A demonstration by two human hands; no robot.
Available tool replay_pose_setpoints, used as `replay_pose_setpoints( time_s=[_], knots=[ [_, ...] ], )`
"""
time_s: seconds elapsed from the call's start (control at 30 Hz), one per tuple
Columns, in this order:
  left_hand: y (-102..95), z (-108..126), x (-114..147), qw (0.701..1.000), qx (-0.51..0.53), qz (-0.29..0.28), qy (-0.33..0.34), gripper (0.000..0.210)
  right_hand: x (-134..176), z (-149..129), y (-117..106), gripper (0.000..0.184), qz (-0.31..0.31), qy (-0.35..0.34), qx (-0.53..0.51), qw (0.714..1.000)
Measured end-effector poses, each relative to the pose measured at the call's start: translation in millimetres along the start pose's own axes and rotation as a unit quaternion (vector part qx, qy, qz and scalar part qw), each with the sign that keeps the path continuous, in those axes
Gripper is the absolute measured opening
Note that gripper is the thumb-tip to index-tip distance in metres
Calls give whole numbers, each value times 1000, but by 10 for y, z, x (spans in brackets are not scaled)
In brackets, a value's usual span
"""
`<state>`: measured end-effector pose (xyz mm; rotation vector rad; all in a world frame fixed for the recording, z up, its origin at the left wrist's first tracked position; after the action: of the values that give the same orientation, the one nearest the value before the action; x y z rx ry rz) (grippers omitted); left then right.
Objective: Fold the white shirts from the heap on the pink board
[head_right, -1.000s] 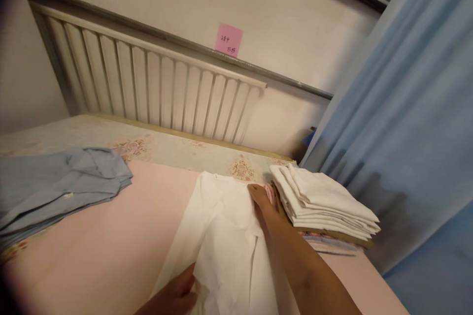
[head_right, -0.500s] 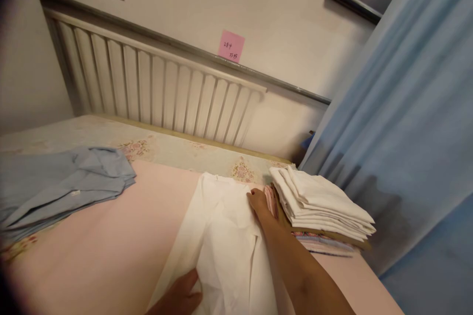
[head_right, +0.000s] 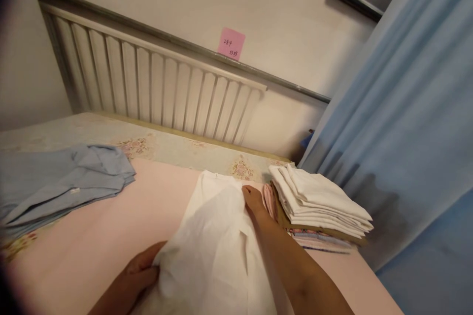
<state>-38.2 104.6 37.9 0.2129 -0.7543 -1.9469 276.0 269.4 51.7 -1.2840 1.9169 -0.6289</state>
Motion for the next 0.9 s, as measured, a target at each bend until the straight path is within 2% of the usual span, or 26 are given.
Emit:
replay_pose_setpoints(
  time_s=[0.07,0.17,0.27,0.37,0.53,0.67,0.77,0.9],
  knots=[
    [-142,72,15,996,63,56,11,50,-21,-2,85,24,-21,-13,-6,1000],
    [-273,209,36,985,102,134,41,56,-3,72,113,24,-41,-23,-11,999],
    [-382,281,12,976,100,183,67,61,130,221,8,26,-36,-11,-11,999],
    [-487,240,-60,973,91,197,76,64,421,353,-165,26,-31,-1,-12,999],
    [-524,115,-162,977,83,184,67,66,1256,389,-545,19,-12,8,-8,1000],
    [-457,65,-207,978,59,186,66,69,2103,147,-793,17,-36,-11,-11,999],
    [-385,27,-240,981,47,177,64,70,2694,-104,-868,18,-81,-43,11,996],
    [-341,-4,-262,984,44,159,69,69,3250,-263,-786,7,-122,-112,84,983]
  ],
)
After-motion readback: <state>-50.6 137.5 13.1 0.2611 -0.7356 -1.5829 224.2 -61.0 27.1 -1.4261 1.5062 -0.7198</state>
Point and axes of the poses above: each hand's wrist, its own x-axis away from the middle knuckle, its own y-axis out of the palm, z = x × y, the point moved 7 cm from there along -x, towards the middle knuckle, and after that the axes turned 5 degrees about x, right-handed, at the moved point
